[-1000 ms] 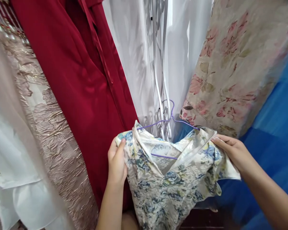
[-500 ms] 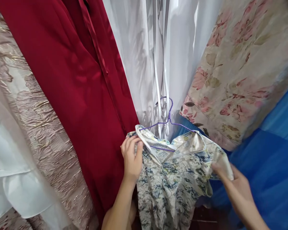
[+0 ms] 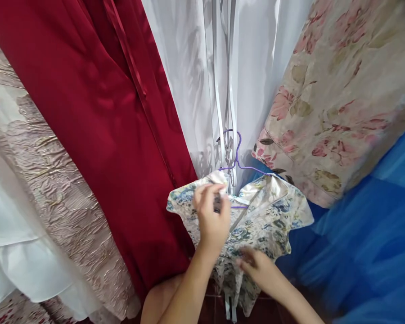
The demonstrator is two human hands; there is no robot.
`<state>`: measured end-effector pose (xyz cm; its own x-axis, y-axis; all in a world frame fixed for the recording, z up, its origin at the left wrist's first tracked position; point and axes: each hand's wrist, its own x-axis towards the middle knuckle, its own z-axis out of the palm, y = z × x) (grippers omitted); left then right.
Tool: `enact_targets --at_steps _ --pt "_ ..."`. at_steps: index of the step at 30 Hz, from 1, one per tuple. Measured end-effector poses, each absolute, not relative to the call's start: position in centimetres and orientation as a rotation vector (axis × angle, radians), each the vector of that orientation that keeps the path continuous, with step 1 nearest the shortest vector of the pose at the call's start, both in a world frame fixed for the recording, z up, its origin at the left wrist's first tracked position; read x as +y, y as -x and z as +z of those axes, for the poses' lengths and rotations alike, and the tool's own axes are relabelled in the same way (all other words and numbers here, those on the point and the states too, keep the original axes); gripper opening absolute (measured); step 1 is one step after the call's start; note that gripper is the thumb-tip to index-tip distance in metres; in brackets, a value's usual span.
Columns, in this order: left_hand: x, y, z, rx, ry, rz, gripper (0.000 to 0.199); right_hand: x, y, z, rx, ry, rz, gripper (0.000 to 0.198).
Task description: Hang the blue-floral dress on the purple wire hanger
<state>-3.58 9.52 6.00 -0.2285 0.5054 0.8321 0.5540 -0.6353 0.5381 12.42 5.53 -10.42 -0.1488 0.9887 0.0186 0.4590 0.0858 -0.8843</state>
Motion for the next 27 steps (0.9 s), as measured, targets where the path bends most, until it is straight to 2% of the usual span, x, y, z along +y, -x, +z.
enact_targets --at_steps 3,6,9,14,18,24,27 --pt "8.3 2.3 5.2 -1.167 2.207 -1.925 0.014 8.8 -9.9 -8.5 -1.623 1.263 0.940 0.030" --pt "7.2 2.9 3.6 -1.194 2.263 -2.059 0.022 10.6 -8.8 -7.8 -1.579 1.231 0.900 0.038" --pt "6.1 4.5 0.8 -1.415 2.241 -2.217 0.021 10.9 -8.7 -8.0 -1.544 1.247 0.894 0.044" --pt "4.8 5.6 -5.5 -1.814 2.187 -2.236 0.016 10.6 -8.6 -8.5 -1.457 1.260 0.964 0.032" --pt "4.9 4.2 -9.5 -1.900 2.259 -2.225 0.019 8.7 -8.2 -7.9 -1.396 1.242 1.042 0.030" --pt "5.7 2.1 -10.7 -1.793 2.245 -2.084 0.004 6.0 -8.9 -5.2 -1.323 1.181 1.166 0.021" --pt "5.3 2.1 -10.3 -1.721 2.339 -1.869 0.015 6.7 -9.7 -2.3 -1.238 1.135 1.200 0.026"
